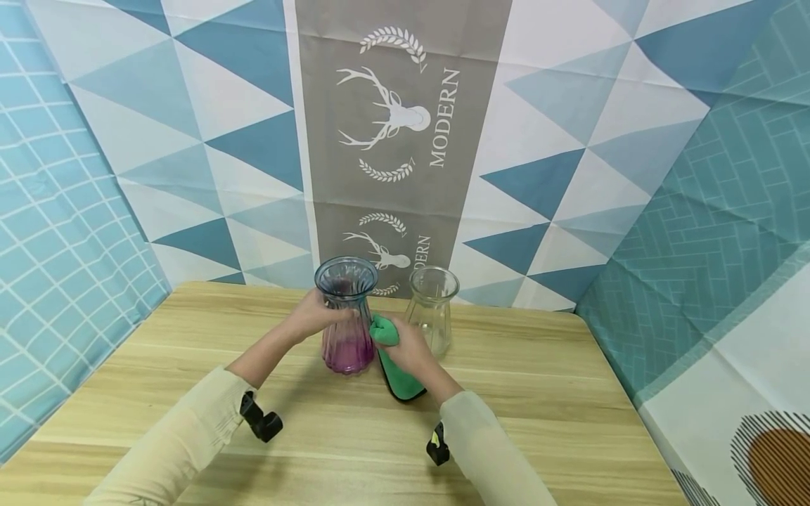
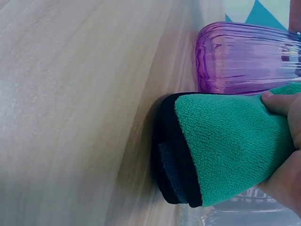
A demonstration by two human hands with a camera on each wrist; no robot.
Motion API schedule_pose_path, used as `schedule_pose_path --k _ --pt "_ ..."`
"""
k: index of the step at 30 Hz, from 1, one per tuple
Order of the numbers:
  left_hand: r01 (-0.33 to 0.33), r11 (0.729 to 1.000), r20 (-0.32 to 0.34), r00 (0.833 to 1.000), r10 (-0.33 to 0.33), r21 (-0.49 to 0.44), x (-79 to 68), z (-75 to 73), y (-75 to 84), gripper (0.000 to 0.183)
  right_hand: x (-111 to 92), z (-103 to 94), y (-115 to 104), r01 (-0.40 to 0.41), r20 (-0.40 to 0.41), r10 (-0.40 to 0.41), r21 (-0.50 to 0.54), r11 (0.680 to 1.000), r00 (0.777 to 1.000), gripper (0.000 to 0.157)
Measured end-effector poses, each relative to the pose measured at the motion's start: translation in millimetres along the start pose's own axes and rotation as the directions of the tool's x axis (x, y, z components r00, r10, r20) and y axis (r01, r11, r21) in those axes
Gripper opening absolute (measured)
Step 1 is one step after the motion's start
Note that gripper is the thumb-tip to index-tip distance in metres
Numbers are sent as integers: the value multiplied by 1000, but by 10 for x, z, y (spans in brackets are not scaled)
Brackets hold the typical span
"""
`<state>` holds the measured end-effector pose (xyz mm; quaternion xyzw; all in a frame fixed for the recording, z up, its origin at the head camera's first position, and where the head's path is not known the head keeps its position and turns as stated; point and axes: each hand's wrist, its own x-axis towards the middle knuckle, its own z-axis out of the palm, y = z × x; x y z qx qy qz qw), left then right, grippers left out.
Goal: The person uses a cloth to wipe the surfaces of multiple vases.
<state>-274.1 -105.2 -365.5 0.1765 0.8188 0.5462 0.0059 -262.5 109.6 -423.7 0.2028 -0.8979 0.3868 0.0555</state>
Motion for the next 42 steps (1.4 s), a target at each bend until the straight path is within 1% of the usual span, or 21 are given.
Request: schedule_pose_path --k 4,8,14,16,20,22,25,29,32,34,36,39,42 --pt "5 1000 -3 1000 -5 -7 -1 7 -8 73 -3 -8 2 -8 10 8 -2 1000 1000 53" --pt "11 1000 -9 1000 -11 -7 -2 11 -5 76 7 -37 -19 11 -19 -11 42 999 1000 51" --pt "9 1000 -25 1000 -10 -30 -11 17 -8 77 60 -107 -103 17 -55 -11 96 995 998 53" --pt "1 999 -34 999 -3 -41 -8 21 -11 78 84 -133 -146 35 -82 -26 118 992 996 55" --pt "-7 998 -53 999 4 -63 1 31 -15 81 121 -176 -239 79 -167 -53 154 985 985 58" --pt "-16 998 -57 998 12 -66 1 33 -15 82 129 -196 -280 94 -205 -61 155 984 977 59" --pt "-25 998 -55 998 21 -63 1 30 -11 81 137 -226 -328 104 -237 -67 147 984 969 59" --pt "-32 999 -42 999 30 -44 3 13 -7 78 144 -251 -356 106 -242 -70 140 985 968 59" --pt "-29 999 -30 999 28 -36 -4 2 3 77 142 -250 -356 82 -219 -51 131 988 974 58" --pt "-19 999 -19 1000 19 -35 -52 -5 100 75 139 -240 -351 62 -197 -37 122 991 980 58" --pt "-17 999 -10 1000 17 -36 -109 -14 206 73 133 -224 -337 60 -187 -38 111 992 982 57" --pt "-10 999 0 1000 10 -41 -190 -24 365 70 141 -200 -307 82 -182 -65 89 993 981 55" --pt "-3 999 7 1000 3 -53 -193 -25 369 70 150 -184 -277 99 -172 -86 67 993 981 54"
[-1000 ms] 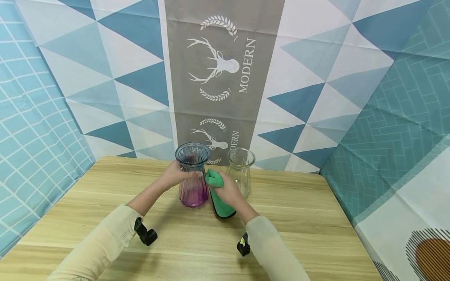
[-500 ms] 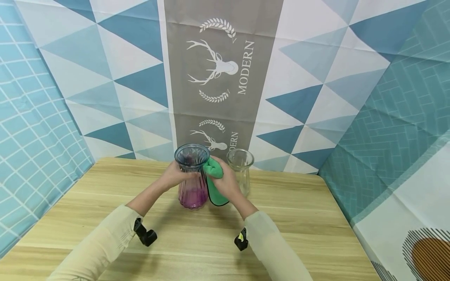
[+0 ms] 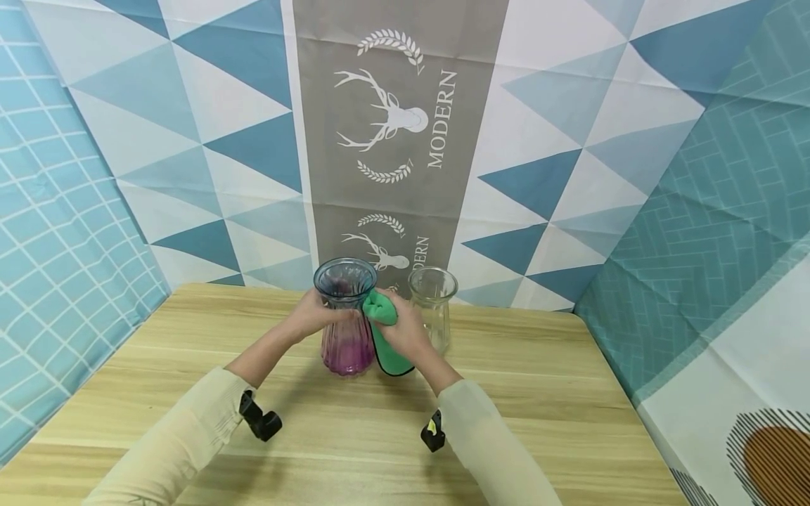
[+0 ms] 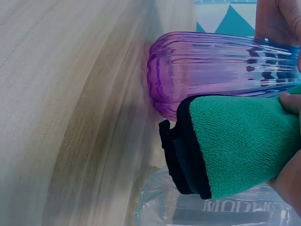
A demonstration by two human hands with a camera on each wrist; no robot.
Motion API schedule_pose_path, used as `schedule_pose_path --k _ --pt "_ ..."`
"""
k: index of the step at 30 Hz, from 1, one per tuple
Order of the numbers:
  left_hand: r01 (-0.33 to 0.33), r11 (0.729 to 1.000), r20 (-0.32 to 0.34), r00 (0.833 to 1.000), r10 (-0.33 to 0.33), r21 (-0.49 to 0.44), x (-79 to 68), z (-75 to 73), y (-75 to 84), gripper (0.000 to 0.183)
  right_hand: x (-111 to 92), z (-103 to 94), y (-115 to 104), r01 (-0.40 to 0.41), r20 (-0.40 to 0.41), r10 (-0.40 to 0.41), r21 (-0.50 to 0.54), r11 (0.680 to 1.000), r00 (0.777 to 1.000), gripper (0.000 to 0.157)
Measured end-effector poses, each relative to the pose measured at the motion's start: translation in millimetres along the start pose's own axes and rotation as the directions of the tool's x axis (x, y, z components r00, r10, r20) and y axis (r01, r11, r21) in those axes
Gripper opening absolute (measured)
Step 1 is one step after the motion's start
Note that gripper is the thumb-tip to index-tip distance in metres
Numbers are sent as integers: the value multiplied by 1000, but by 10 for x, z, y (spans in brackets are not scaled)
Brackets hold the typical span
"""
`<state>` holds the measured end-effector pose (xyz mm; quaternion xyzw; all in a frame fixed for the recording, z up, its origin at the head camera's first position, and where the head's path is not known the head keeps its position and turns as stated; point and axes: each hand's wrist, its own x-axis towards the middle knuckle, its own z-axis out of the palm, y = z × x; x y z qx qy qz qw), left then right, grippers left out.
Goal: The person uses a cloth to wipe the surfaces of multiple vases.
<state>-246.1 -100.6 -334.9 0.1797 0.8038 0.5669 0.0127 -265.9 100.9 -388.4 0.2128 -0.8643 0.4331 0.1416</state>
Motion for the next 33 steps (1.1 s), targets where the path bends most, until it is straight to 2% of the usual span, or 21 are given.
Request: schedule_pose_path --k 3,10,12,18,25,33 --pt "4 1000 1 1000 -4 -7 20 -3 -30 70 -6 11 24 -14 29 14 -15 1000 999 53" --pt "-8 999 -11 1000 7 -33 185 0 -334 74 -65 49 108 -60 98 59 4 998 993 52" --pt "-11 1000 -15 1000 11 -24 195 -3 -364 74 -77 59 133 -70 111 70 -7 998 991 51" --pt "-26 1000 -11 1000 26 -6 178 -16 -367 73 -100 73 180 -80 166 93 -84 993 982 49" --pt "16 1000 -22 1000 -17 -15 160 -19 -361 75 -132 75 183 -129 213 161 -158 979 964 50" --pt "26 1000 -15 1000 -26 -8 153 -2 -372 78 -158 65 208 -133 222 162 -142 981 961 51"
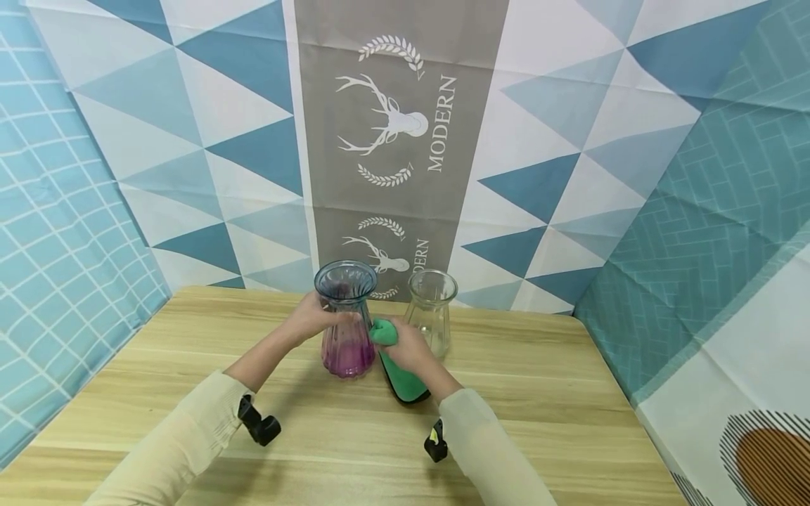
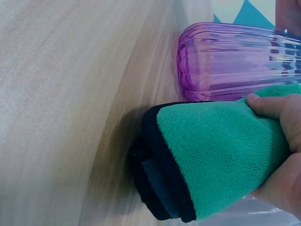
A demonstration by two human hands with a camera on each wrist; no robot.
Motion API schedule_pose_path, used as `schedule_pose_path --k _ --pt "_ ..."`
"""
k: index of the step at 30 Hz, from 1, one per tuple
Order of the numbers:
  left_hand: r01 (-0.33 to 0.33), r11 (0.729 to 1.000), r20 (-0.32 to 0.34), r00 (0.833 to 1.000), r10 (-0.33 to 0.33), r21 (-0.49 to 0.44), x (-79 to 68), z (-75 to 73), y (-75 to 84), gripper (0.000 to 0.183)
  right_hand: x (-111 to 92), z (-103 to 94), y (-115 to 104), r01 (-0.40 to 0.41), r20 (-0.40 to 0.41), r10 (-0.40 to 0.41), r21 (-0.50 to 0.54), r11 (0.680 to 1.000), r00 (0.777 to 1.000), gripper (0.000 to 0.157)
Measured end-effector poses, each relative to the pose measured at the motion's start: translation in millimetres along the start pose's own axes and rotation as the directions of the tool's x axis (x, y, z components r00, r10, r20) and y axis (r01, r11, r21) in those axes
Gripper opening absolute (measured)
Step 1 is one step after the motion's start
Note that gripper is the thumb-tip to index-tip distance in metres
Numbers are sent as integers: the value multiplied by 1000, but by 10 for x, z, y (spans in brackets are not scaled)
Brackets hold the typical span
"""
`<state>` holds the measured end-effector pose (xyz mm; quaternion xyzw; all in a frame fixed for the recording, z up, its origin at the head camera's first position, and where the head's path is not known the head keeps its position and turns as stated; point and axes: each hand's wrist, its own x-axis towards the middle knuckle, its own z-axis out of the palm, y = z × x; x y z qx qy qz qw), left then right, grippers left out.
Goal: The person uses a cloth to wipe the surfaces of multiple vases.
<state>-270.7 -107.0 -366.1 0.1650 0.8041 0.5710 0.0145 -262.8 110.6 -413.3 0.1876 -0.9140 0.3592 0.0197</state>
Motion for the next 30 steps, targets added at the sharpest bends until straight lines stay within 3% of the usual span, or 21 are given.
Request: schedule_pose_path --k 3,13,22,28,30 --pt "6 1000 -11 1000 -6 15 -7 10 3 78 13 -2 3 1 -31 0 33 999 1000 50" --pt "-76 997 -56 996 76 5 6 18 -17 75 40 -65 -147 89 -155 -64 160 983 986 57" --pt "-40 999 -58 997 41 18 -19 35 40 75 34 -115 -260 162 -281 -106 183 970 954 57" --pt "-33 999 -54 998 34 23 -42 37 98 76 37 -138 -285 170 -292 -117 164 972 949 56" --pt "-33 999 -59 998 35 28 5 42 13 76 35 -140 -281 172 -285 -122 156 973 951 55"
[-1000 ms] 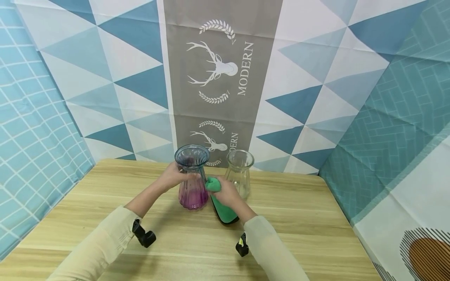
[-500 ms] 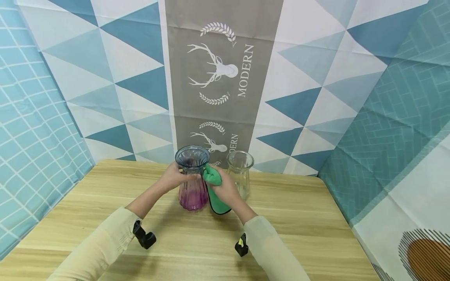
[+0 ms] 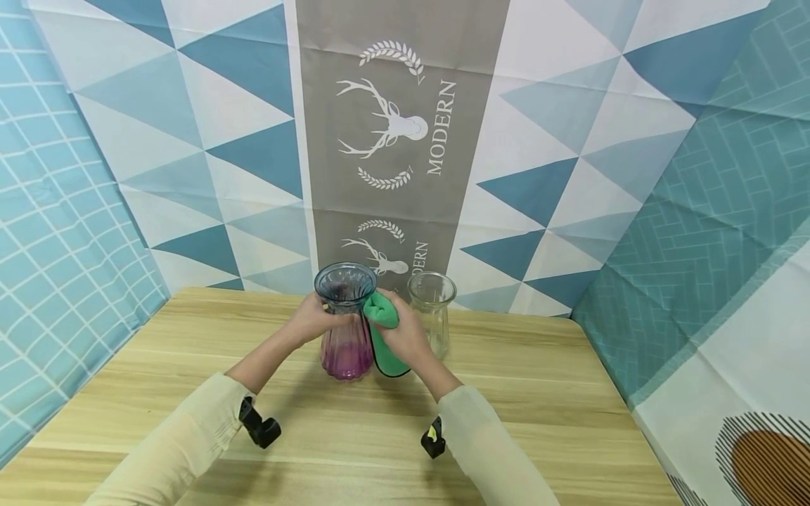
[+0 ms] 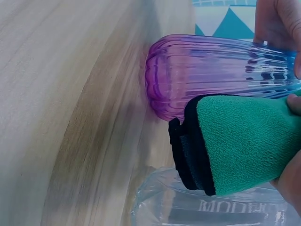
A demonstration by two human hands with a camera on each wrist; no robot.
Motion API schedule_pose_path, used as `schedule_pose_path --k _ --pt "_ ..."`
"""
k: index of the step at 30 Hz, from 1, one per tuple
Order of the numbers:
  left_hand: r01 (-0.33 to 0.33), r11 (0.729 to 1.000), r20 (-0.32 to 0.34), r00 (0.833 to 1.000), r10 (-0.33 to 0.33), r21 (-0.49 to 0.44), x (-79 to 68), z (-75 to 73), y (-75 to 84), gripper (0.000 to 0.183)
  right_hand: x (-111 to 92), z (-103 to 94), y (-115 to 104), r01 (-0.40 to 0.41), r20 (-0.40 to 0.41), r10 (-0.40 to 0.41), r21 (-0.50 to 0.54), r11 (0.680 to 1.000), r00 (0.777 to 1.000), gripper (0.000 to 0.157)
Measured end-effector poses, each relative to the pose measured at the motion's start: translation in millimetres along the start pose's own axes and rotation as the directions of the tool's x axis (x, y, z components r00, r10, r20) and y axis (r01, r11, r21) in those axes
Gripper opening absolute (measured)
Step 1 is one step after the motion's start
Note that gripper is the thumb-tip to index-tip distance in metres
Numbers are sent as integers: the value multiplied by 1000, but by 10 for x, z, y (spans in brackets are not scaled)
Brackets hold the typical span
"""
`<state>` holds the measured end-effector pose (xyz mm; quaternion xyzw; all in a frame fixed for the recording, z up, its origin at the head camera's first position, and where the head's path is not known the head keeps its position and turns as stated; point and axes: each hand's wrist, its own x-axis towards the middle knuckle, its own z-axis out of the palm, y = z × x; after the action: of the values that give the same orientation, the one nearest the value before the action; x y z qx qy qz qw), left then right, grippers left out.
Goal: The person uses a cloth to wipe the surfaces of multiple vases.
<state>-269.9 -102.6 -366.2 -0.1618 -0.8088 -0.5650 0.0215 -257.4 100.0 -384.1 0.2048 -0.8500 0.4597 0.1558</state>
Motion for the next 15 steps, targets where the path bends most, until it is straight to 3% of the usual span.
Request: schedule_pose_path --k 9,15 --pt "9 1000 1 1000 -9 26 5 9 6 75 -3 13 92 35 59 -32 -48 998 998 55" --pt "0 1000 13 1000 0 23 10 -2 10 72 -22 21 134 21 99 -11 -97 995 995 54"
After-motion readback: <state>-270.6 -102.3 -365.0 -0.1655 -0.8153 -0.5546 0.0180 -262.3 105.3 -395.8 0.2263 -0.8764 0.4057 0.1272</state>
